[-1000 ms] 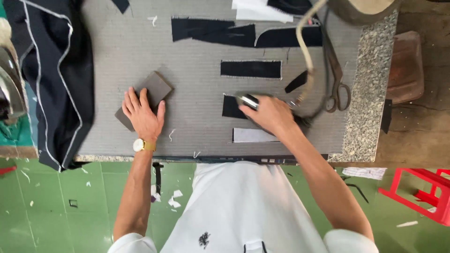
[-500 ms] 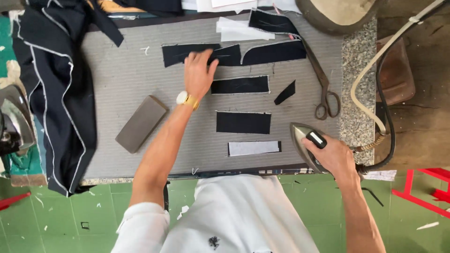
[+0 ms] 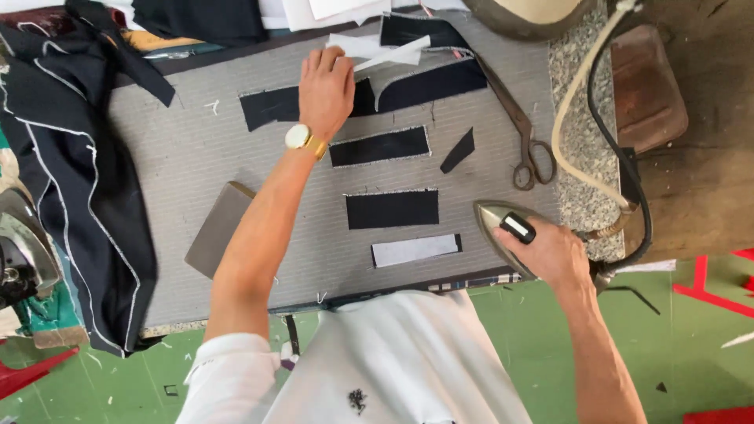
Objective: The person irons several small black fabric pieces on a worktable using a steam iron. They repeatedly pick up pieces, place them on the table, press them with the iron, and set them aside. A white paper strip and a rectangular pressing block are also used during the process.
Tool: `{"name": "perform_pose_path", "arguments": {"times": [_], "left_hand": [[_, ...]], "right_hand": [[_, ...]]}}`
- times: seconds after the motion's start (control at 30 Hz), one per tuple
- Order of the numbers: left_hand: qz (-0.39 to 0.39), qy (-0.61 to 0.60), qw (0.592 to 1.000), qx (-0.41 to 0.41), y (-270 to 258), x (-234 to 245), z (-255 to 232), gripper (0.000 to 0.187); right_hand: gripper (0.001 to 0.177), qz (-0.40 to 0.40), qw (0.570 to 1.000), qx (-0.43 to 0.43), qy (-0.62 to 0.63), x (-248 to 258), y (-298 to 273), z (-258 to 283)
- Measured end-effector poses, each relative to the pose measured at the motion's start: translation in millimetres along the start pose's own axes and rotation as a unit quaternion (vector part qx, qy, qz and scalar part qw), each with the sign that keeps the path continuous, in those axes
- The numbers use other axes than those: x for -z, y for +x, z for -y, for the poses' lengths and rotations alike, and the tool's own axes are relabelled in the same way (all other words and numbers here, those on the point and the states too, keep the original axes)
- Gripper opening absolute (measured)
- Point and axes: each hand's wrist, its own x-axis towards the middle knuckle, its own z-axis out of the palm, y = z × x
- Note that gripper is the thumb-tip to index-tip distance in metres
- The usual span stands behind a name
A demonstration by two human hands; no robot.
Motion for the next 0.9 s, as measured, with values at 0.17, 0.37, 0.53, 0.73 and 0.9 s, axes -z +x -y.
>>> {"name": "perform_pose_path", "arguments": {"times": [0.17, 0.37, 0.53, 0.73, 0.9], "left_hand": [[0.110, -0.314, 0.919, 0.214, -69.6, 44.5, -47.0, 0.011], [0.185, -0.542, 0.743, 0.347, -156.9, 60.2, -105.1, 0.014], [0.239, -0.505, 0.748, 0.357, -193.0, 49.8, -124.3, 0.015], [0.215, -0.202, 0.907, 0.299, -213.0, 52.0, -129.9, 0.019], [0.065, 0.042, 0.980, 0.185, -216.1, 78.5, -150.9, 0.030]], "right_hand": [[0.061, -0.038, 0.999, 0.018, -0.024, -19.8, 11.5, -13.8], [0.065, -0.119, 0.989, 0.064, -0.058, -39.3, 27.7, -36.6], [0.068, -0.115, 0.990, 0.077, -0.019, -36.2, 25.2, -36.3], [0.068, -0.096, 0.993, 0.072, -0.018, -32.4, 22.3, -34.4], [0.068, -0.085, 0.992, 0.089, -0.012, -25.6, 17.6, -30.6]]}}
